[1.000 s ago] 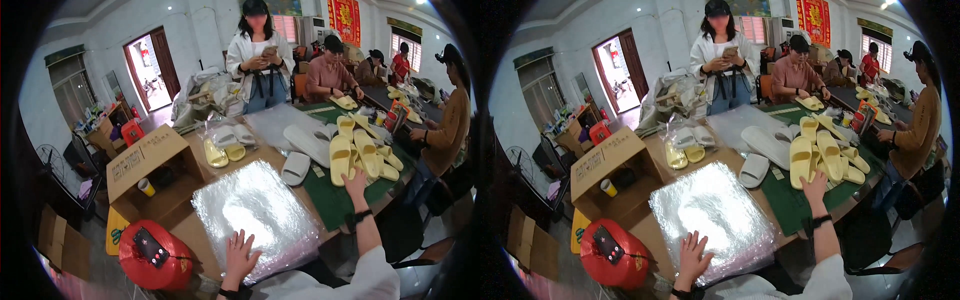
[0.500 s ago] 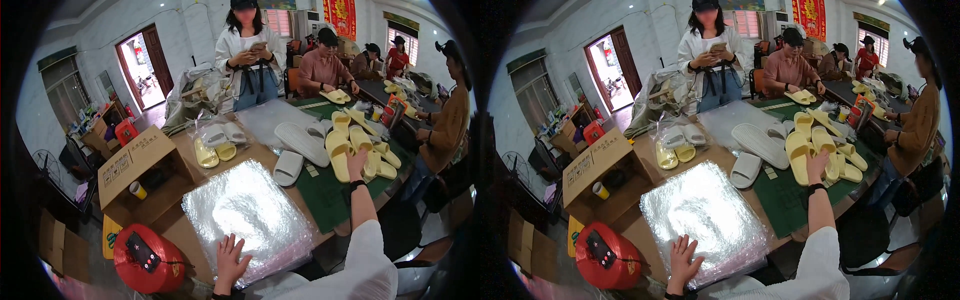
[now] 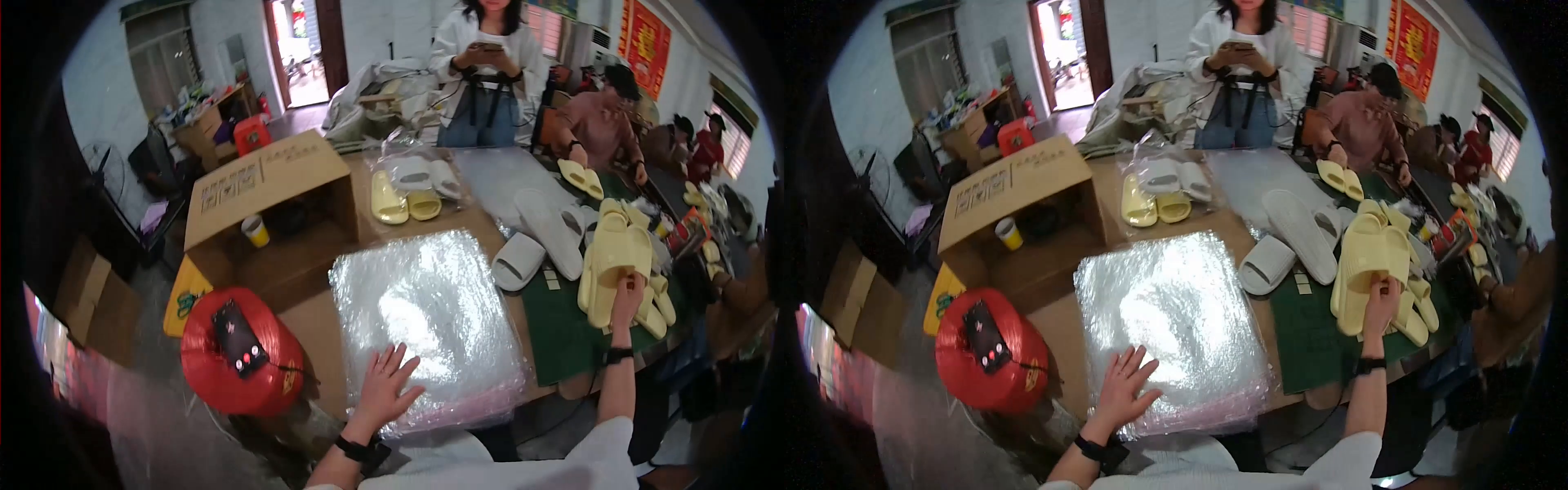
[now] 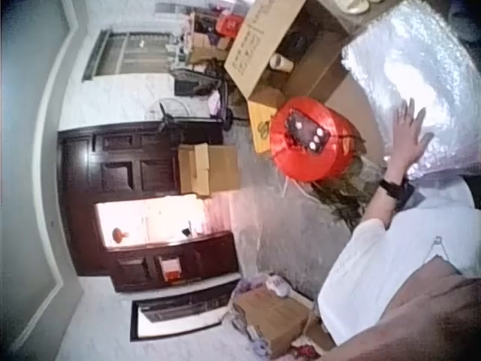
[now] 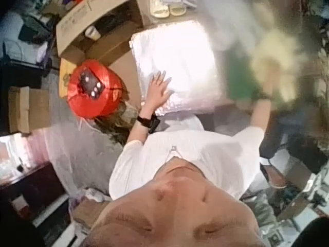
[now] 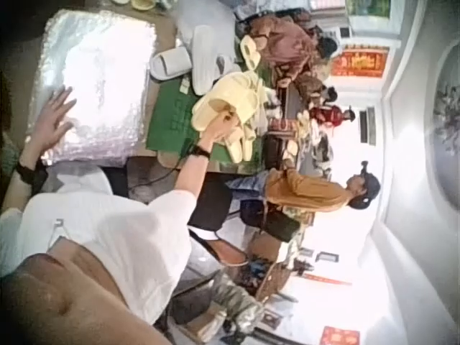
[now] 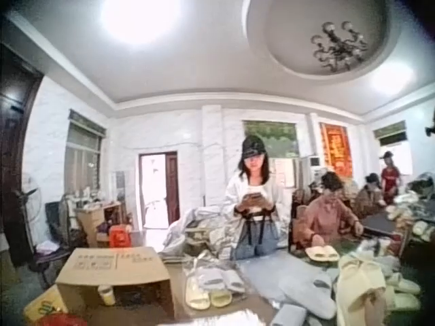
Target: Packaging yellow sandals into plastic bubble wrap and preparing them for shipping in a warehouse setting.
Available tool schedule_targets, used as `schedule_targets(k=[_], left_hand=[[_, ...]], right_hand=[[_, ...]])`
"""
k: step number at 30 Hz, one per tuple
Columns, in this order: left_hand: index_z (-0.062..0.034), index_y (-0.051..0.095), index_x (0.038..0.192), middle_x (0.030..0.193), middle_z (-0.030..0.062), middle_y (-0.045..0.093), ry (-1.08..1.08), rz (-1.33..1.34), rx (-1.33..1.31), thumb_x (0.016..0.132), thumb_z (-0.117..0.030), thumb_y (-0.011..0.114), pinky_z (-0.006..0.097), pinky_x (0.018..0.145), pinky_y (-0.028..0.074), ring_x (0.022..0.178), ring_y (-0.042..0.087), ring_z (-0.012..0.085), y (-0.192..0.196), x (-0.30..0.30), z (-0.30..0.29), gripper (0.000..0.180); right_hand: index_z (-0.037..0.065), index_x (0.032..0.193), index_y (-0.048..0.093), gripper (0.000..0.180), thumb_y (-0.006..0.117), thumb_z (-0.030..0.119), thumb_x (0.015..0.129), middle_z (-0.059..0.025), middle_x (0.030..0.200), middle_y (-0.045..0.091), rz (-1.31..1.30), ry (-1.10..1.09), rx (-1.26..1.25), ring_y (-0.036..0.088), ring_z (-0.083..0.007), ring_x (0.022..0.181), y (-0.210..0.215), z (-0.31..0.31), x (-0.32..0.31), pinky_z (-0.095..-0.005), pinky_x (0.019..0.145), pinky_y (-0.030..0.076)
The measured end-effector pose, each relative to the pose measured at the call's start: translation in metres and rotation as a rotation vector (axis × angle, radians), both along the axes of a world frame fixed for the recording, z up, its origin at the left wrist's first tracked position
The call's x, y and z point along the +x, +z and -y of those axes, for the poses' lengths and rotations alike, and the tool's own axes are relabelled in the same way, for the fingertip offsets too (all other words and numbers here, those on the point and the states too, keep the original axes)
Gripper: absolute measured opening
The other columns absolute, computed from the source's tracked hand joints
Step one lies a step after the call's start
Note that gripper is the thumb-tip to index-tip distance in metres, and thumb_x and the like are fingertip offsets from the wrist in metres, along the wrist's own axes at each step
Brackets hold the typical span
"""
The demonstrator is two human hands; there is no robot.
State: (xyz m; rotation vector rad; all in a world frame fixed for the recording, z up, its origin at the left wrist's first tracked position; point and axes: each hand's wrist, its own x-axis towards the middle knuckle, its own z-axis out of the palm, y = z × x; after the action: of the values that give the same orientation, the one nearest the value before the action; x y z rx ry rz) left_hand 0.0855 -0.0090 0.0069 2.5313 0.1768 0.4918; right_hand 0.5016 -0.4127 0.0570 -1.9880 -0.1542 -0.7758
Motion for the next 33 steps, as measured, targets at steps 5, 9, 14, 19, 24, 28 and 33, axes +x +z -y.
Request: schedule_targets(k=[5, 9, 14, 19, 24, 28, 33], left_hand=[[-0.0165, 0.058, 0.142, 0.159, 0.0153, 0.04, 0.0, -0.039, 0.002, 0.093, -0.047, 0.065, 0.055, 0.123, 0.016, 0.148, 0.032, 0.0378, -0.005, -0.004, -0.003, 0.058], [-0.0167, 0.056, 0.143, 0.159, 0.0149, 0.039, -0.017, -0.026, -0.006, 0.094, -0.046, 0.065, 0.054, 0.124, 0.015, 0.149, 0.031, 0.0375, -0.003, 0.0, -0.004, 0.058], [-0.0129, 0.056, 0.142, 0.157, 0.017, 0.041, -0.007, 0.0, -0.016, 0.092, -0.042, 0.065, 0.055, 0.124, 0.016, 0.149, 0.03, 0.0383, -0.004, -0.001, -0.004, 0.058], [-0.0064, 0.054, 0.141, 0.153, 0.0202, 0.044, -0.007, 0.052, 0.011, 0.085, -0.036, 0.065, 0.057, 0.124, 0.016, 0.147, 0.032, 0.0417, -0.017, -0.002, -0.007, 0.065], [-0.0066, 0.056, 0.139, 0.153, 0.0207, 0.045, -0.002, 0.038, 0.026, 0.086, -0.038, 0.065, 0.057, 0.123, 0.017, 0.146, 0.033, 0.0414, -0.013, -0.004, -0.007, 0.063], [-0.0101, 0.058, 0.14, 0.156, 0.0188, 0.041, 0.001, -0.016, 0.035, 0.09, -0.042, 0.065, 0.055, 0.124, 0.015, 0.149, 0.03, 0.039, -0.006, -0.002, -0.004, 0.06], [-0.0137, 0.057, 0.141, 0.158, 0.0175, 0.04, 0.005, 0.032, 0.009, 0.092, -0.046, 0.065, 0.055, 0.123, 0.016, 0.149, 0.03, 0.0381, -0.009, -0.001, -0.003, 0.059]], right_hand=[[-0.001, 0.131, 0.057, 0.032, 0.059, 0.011, 0.101, -0.005, 0.11, 0.064, -0.239, 0.453, 0.245, 0.058, -0.0131, 0.095, 0.036, -0.083, -0.093, -0.0278, 0.082, 0.047], [0.0, 0.129, 0.057, 0.031, 0.058, 0.001, 0.097, -0.0054, 0.112, 0.065, -0.377, 0.778, 0.233, 0.061, -0.0125, 0.095, 0.039, -0.164, -0.171, -0.027, 0.081, 0.049], [-0.005, 0.137, 0.041, 0.057, 0.068, 0.022, 0.095, -0.0183, 0.115, 0.056, -0.546, 0.964, -0.196, 0.065, -0.0239, 0.09, 0.013, -0.248, -0.219, -0.0355, 0.063, 0.054], [-0.006, 0.132, 0.049, 0.071, 0.067, 0.051, 0.091, -0.0278, 0.119, 0.054, -0.325, 0.897, -0.779, 0.06, -0.0456, 0.106, -0.001, -0.27, -0.221, -0.0497, 0.09, 0.051], [-0.003, 0.107, 0.059, 0.052, 0.063, 0.047, 0.094, -0.0244, 0.103, 0.062, -0.158, 0.804, -0.902, 0.066, -0.0424, 0.087, -0.009, -0.283, -0.223, -0.0493, 0.075, 0.054], [0.0, 0.085, 0.06, 0.037, 0.061, 0.036, 0.096, -0.0228, 0.085, 0.065, -0.141, 0.741, -0.784, 0.066, -0.0424, 0.075, -0.018, -0.287, -0.209, -0.0497, 0.068, 0.053], [0.0, 0.082, 0.058, 0.032, 0.064, 0.028, 0.095, -0.024, 0.075, 0.062, -0.087, 0.659, -0.65, 0.063, -0.0445, 0.074, -0.017, -0.26, -0.181, -0.0517, 0.065, 0.049]])
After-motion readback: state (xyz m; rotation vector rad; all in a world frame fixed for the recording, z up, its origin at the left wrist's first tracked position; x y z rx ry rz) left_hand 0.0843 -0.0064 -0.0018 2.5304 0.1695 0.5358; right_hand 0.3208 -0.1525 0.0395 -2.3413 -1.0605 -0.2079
